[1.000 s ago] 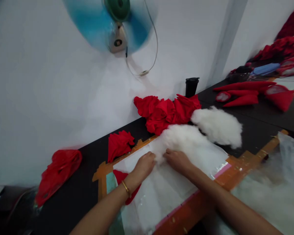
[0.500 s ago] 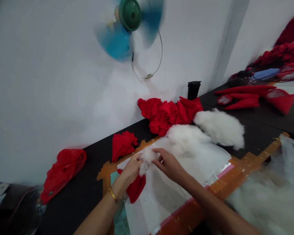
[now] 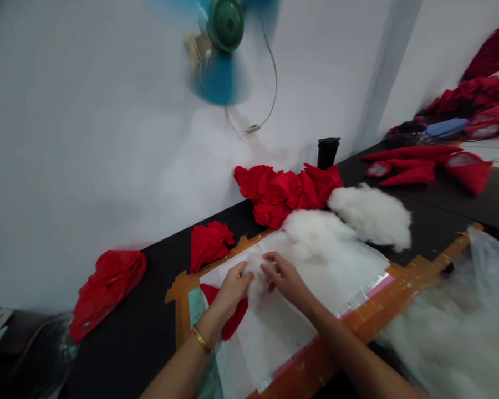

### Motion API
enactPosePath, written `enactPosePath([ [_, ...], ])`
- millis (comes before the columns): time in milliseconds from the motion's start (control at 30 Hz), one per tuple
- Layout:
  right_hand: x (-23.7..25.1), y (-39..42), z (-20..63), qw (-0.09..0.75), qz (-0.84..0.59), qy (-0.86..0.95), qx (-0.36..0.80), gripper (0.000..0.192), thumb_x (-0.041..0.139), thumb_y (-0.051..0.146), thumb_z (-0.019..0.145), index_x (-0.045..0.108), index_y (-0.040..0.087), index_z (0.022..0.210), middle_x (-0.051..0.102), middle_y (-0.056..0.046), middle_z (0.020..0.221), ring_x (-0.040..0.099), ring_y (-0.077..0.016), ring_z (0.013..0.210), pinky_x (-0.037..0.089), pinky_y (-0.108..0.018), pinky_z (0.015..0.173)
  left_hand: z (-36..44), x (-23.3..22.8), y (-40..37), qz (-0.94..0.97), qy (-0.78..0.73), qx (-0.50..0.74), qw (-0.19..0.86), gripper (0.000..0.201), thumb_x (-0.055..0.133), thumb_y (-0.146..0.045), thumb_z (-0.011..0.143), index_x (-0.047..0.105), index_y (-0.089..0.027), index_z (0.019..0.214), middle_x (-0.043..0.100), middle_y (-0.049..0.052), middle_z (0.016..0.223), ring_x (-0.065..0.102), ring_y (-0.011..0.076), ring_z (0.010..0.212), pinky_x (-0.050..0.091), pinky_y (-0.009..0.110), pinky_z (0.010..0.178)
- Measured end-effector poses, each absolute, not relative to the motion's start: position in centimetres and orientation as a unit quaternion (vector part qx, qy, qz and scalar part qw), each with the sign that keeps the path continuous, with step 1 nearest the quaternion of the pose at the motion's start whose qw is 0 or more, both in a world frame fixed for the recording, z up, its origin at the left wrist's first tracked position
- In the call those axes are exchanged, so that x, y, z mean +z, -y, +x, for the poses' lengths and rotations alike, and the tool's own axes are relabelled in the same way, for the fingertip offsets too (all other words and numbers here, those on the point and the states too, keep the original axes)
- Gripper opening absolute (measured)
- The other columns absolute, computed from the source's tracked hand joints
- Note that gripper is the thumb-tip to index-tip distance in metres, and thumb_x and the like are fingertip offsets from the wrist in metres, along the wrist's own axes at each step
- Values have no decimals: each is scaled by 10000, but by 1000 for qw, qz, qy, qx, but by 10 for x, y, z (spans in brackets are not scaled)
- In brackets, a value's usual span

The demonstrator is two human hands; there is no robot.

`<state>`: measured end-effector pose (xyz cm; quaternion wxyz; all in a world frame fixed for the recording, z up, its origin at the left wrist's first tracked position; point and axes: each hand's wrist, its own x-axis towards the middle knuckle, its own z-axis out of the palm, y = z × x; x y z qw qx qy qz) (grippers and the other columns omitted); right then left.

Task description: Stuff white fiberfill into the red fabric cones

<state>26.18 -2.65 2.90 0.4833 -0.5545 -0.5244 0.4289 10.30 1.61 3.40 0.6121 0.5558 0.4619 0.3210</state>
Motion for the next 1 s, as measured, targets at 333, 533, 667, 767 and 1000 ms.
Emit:
enactPosePath([
  [333, 17, 25, 291, 478, -643, 521, 294, 316, 516, 517, 870, 588, 210, 853, 560, 14, 605, 486, -147, 506, 389, -253, 465, 73, 43, -18, 547, -473, 340, 601, 223, 661, -347, 721, 584, -168, 830, 586, -25, 708, 482, 98, 562, 375, 220, 529],
  [533, 26, 29, 260, 489, -576, 540, 369, 324, 486, 495, 887, 602, 201, 957, 648, -22, 816, 565, -149, 616, 490, -266, 567, 103, 41, -13, 546, -442, 335, 628, 335, 660, -284, 729, 615, -183, 1045, 673, 30, 877, 597, 149, 694, 466, 249, 628],
  [667, 25, 33, 254, 490, -530, 540, 433, 331, 577, 359, 810, 561, 194, 1097, 663, -25, 878, 590, -148, 600, 510, -272, 554, 109, 37, -12, 554, -443, 342, 616, 213, 612, -287, 761, 630, -182, 946, 662, 10, 761, 560, 139, 610, 432, 235, 555],
  [767, 18, 32, 264, 503, -545, 529, 413, 132, 536, 272, 787, 586, 195, 881, 587, 39, 594, 540, -140, 514, 448, -249, 522, 101, 37, -15, 560, -454, 357, 593, 161, 616, -300, 764, 625, -179, 869, 618, -19, 689, 506, 115, 551, 395, 220, 517],
  [1000, 13, 30, 282, 463, -586, 528, 404, 390, 539, 440, 848, 590, 170, 1125, 702, -63, 964, 651, -175, 658, 536, -301, 646, 86, 34, -23, 555, -489, 372, 561, 228, 585, -378, 812, 637, -159, 844, 620, 7, 691, 542, 139, 635, 429, 233, 587],
])
